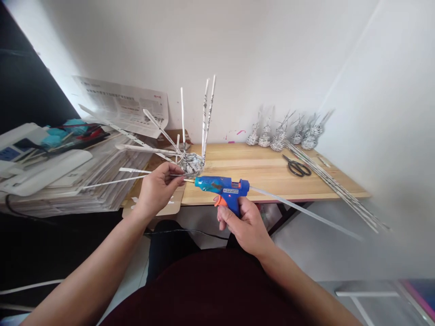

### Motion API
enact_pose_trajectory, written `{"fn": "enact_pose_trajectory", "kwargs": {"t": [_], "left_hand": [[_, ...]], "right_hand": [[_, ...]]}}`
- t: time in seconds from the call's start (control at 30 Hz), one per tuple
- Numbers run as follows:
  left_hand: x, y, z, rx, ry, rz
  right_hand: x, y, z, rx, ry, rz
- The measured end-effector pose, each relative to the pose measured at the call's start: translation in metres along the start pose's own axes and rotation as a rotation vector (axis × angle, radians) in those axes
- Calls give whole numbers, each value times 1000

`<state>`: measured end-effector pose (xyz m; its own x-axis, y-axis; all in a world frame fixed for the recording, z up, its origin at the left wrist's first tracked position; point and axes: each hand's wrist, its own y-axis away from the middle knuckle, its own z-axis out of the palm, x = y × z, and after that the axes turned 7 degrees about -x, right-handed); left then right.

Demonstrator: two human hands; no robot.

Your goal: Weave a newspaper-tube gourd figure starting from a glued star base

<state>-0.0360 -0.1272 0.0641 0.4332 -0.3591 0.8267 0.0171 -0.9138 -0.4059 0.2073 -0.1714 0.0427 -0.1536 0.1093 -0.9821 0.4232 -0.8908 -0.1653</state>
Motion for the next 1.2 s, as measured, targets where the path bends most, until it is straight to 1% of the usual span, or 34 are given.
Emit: {"fn": "enact_pose_trajectory", "kwargs": {"t": [0.17,0.27,0.37,0.5,0.67,0.73,0.83,0.93,1.03,1.2], "left_hand": [[-2,2,4,-3,-64,14],[-1,4,6,17,-110,15],[-1,5,7,22,-107,15],[-1,7,7,6,-133,31],[0,9,6,-8,-171,57],[0,9,6,-11,-172,65],[0,9,6,-20,-202,76],[0,9,7,-23,-229,92],[1,10,7,-20,-250,104],[3,10,8,-21,-272,111]], "right_hand": [[0,1,2,51,161,-15],[0,1,2,85,332,-66],[-1,0,2,128,504,-105],[-3,-1,2,144,603,-111],[-6,-2,2,151,568,-69],[-9,-2,2,131,509,-37],[-14,-2,2,62,387,15],[-17,-3,4,61,308,38],[-16,-4,5,92,319,33],[-10,-4,4,130,410,2]]}}
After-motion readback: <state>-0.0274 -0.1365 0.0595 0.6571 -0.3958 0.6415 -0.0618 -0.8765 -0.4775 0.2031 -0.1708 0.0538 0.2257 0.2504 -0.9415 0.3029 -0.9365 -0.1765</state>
